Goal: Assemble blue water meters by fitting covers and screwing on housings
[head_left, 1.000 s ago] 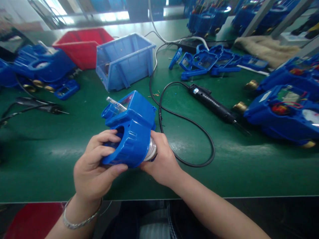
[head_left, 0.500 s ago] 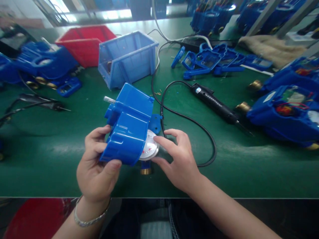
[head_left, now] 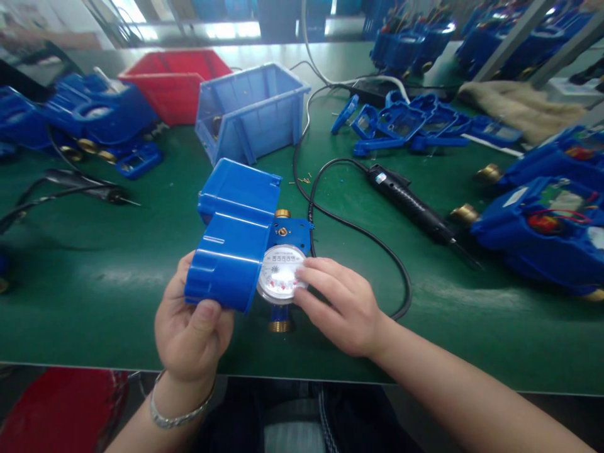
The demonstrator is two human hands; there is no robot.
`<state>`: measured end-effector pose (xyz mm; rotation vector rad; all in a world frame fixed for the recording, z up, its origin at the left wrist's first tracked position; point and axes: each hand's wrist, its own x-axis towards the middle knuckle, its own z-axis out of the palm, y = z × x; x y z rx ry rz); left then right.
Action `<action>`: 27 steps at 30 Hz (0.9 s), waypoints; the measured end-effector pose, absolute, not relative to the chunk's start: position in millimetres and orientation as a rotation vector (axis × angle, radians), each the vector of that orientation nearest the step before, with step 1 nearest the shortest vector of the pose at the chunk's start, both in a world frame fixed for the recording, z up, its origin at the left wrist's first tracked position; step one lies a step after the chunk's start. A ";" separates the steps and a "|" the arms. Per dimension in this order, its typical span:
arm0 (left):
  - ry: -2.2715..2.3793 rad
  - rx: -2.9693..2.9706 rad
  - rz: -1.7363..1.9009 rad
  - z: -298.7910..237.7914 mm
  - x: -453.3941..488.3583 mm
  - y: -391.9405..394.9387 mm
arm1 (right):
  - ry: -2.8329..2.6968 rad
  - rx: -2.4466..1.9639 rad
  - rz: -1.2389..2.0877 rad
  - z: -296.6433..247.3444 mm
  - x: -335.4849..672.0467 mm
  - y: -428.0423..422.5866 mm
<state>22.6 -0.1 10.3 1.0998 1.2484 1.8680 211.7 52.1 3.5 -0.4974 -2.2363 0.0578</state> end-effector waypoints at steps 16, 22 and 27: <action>1.143 1.153 1.877 8.1 20.6 0.2 | -2.331 -0.522 0.199 19.9 194.2 71.7; 1.167 1.161 1.870 4.4 16.9 -0.9 | -2.368 -0.656 0.540 31.3 190.2 81.0; 1.169 1.164 1.831 2.5 12.1 -2.0 | -2.465 -0.549 0.832 43.3 199.0 86.1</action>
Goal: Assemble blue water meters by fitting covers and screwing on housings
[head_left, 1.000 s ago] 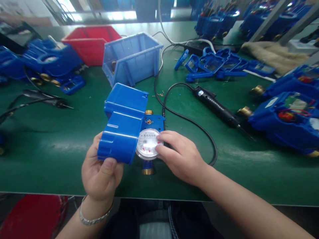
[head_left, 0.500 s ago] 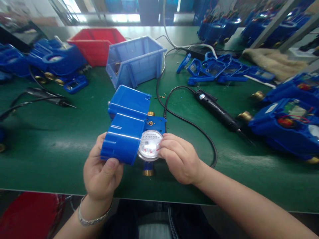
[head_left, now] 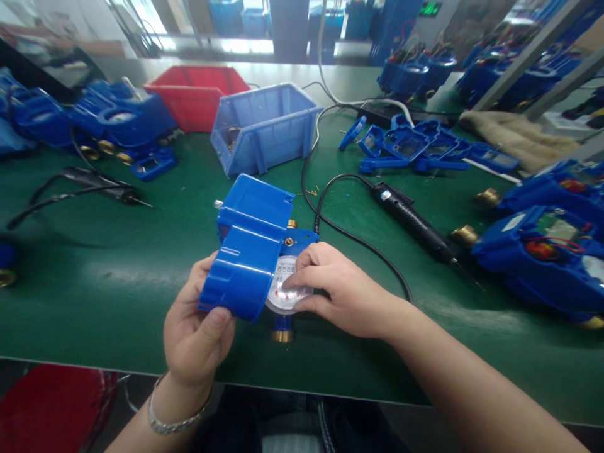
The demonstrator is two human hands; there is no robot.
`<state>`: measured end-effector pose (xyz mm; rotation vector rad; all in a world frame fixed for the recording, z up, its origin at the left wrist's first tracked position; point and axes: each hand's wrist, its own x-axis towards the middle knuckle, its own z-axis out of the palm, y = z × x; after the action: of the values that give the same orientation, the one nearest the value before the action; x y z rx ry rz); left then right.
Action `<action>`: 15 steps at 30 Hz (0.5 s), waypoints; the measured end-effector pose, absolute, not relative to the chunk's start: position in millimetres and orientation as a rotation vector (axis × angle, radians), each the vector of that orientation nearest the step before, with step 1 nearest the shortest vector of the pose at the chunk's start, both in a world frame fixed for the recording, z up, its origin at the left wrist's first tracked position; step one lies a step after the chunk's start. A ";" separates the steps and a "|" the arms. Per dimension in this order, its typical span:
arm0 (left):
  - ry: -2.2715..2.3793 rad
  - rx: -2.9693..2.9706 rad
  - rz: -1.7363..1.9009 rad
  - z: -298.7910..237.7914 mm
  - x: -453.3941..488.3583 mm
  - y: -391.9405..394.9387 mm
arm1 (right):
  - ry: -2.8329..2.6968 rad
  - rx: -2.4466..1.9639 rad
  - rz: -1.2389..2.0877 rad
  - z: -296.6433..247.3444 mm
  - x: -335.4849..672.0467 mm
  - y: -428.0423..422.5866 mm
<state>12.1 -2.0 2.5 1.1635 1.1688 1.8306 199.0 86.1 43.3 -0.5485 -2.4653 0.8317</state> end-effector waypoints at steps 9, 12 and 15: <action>1.195 1.171 1.816 1.0 11.4 -3.2 | -2.365 -0.648 0.948 36.9 209.8 93.7; 1.174 1.170 1.815 -1.3 9.6 -3.6 | -2.380 -0.666 0.841 34.4 212.1 93.0; 1.125 1.160 1.804 -3.3 7.2 -4.2 | -2.508 -0.724 0.606 36.2 207.8 90.3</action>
<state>7.2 -4.2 -3.3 1.1600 1.1250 1.8041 207.8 90.3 36.2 -0.7244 -2.5081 0.6065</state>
